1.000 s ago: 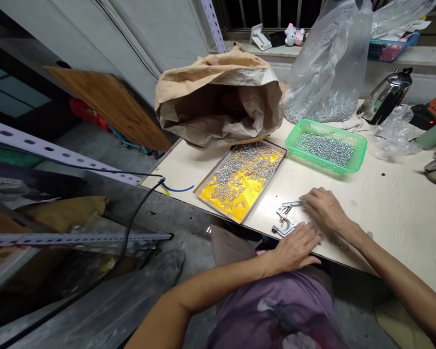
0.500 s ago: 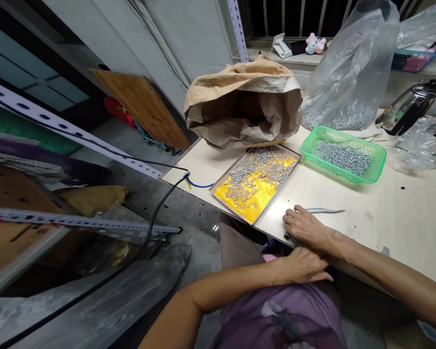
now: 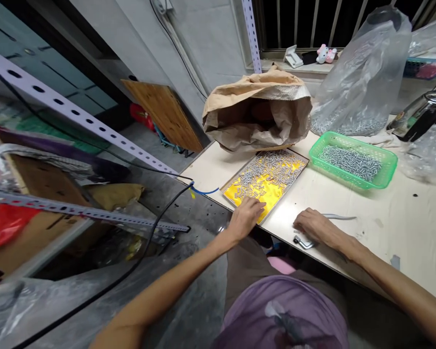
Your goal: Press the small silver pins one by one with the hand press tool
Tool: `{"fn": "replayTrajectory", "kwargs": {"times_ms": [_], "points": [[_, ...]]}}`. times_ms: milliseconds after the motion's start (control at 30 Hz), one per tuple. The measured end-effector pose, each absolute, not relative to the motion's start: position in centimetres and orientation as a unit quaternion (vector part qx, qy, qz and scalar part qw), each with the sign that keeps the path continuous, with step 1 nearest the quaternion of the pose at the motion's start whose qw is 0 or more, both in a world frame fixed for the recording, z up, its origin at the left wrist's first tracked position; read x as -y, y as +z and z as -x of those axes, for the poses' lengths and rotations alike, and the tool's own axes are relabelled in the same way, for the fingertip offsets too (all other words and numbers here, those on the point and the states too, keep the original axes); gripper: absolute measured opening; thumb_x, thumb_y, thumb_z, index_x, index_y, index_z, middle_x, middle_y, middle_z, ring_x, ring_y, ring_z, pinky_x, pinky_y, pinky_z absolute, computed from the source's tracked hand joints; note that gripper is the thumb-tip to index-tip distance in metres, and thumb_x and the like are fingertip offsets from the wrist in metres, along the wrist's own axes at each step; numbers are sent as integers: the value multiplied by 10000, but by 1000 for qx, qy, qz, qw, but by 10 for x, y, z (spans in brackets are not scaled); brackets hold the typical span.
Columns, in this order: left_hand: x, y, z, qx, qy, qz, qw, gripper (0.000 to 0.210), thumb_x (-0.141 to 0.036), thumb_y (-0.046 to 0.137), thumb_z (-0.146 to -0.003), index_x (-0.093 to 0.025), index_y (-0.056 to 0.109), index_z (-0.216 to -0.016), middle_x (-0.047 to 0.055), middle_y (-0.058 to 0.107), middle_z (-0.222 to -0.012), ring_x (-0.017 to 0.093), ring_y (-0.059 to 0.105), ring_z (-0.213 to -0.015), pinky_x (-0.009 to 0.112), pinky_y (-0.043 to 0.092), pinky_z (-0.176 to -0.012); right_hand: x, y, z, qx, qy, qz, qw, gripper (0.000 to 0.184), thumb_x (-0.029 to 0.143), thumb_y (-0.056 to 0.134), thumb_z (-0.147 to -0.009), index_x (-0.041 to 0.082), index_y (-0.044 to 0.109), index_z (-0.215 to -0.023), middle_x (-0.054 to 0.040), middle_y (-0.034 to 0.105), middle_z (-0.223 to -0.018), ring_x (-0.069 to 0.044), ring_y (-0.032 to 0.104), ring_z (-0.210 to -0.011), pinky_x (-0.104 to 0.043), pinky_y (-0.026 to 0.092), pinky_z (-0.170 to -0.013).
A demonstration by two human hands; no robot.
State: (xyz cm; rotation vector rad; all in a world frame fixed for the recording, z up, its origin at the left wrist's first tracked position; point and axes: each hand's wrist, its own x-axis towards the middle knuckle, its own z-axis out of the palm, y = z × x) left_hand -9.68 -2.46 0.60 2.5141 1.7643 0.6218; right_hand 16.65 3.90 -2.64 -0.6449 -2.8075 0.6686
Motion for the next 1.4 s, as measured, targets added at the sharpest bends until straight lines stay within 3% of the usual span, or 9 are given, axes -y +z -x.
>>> {"fn": "replayTrajectory", "kwargs": {"times_ms": [200, 400, 500, 600, 733, 867, 1033, 1200, 1400], "points": [[0, -8, 112, -553, 66, -829, 52, 185, -205, 488, -910, -194, 665, -961, 73, 599, -901, 195, 492, -872, 291, 433, -738, -26, -13, -174, 953, 185, 223, 87, 168, 208, 487, -906, 205, 655, -910, -53, 649, -965, -175, 513, -867, -298, 359, -727], [-5, -13, 110, -555, 46, -827, 74, 209, -194, 477, -912, -166, 654, -804, 69, 587, -807, 188, 497, -853, 284, 416, -734, -11, -19, -158, 968, 35, 246, 44, 55, 153, 599, -798, 187, 620, -759, -56, 633, -771, -193, 509, -788, -330, 307, -681], [-6, -13, 111, -574, 84, -807, 112, 199, -189, 496, -895, -162, 651, -772, 72, 604, -805, 189, 520, -845, 296, 428, -758, -17, -15, -158, 961, -1, 254, 111, 141, 162, 533, -841, 188, 605, -722, -42, 628, -710, -178, 513, -734, -326, 319, -712], [-8, -9, 111, -599, 170, -761, 182, 130, -176, 549, -847, -165, 667, -795, 59, 644, -809, 178, 566, -826, 293, 444, -778, -48, 11, -176, 928, -20, 311, 203, 180, 204, 460, -885, 182, 625, -814, -46, 652, -755, -173, 540, -737, -313, 348, -732], [-13, -1, 105, -654, 283, -621, 327, 89, -191, 595, -767, -154, 673, -785, 16, 659, -710, 132, 594, -642, 236, 461, -625, -101, 59, -209, 831, -82, 487, 254, 224, 270, 440, -890, 166, 639, -900, -103, 658, -816, -233, 567, -771, -357, 379, -707], [-18, 9, 89, -656, 362, -505, 429, 155, -274, 635, -708, -132, 659, -766, -6, 632, -643, 91, 554, -513, 193, 439, -506, -100, 71, -189, 830, 67, 464, 301, 231, 300, 452, -898, 162, 627, -958, -108, 664, -868, -229, 588, -782, -354, 432, -686], [-14, 23, 71, -627, 390, -506, 446, 192, -303, 661, -677, -125, 655, -751, 5, 646, -661, 86, 564, -519, 188, 459, -515, -49, 38, -110, 822, 316, 337, 332, 208, 369, 477, -912, 206, 587, -846, -35, 649, -790, -155, 583, -695, -278, 445, -629], [-5, 33, 72, -633, 408, -474, 456, 161, -268, 668, -686, -123, 643, -752, -13, 626, -624, 82, 572, -521, 187, 480, -540, -40, 30, -75, 785, 369, 353, 350, 129, 277, 489, -885, 212, 514, -777, -6, 620, -730, -138, 559, -651, -254, 414, -597], [1, 36, 88, -603, 443, -353, 563, 355, -347, 814, -593, -102, 610, -749, -19, 617, -612, 70, 573, -514, 185, 502, -539, -44, 31, -57, 797, 352, 344, 350, 89, 201, 449, -824, 215, 512, -761, 11, 597, -690, -128, 536, -622, -248, 403, -597]]}}
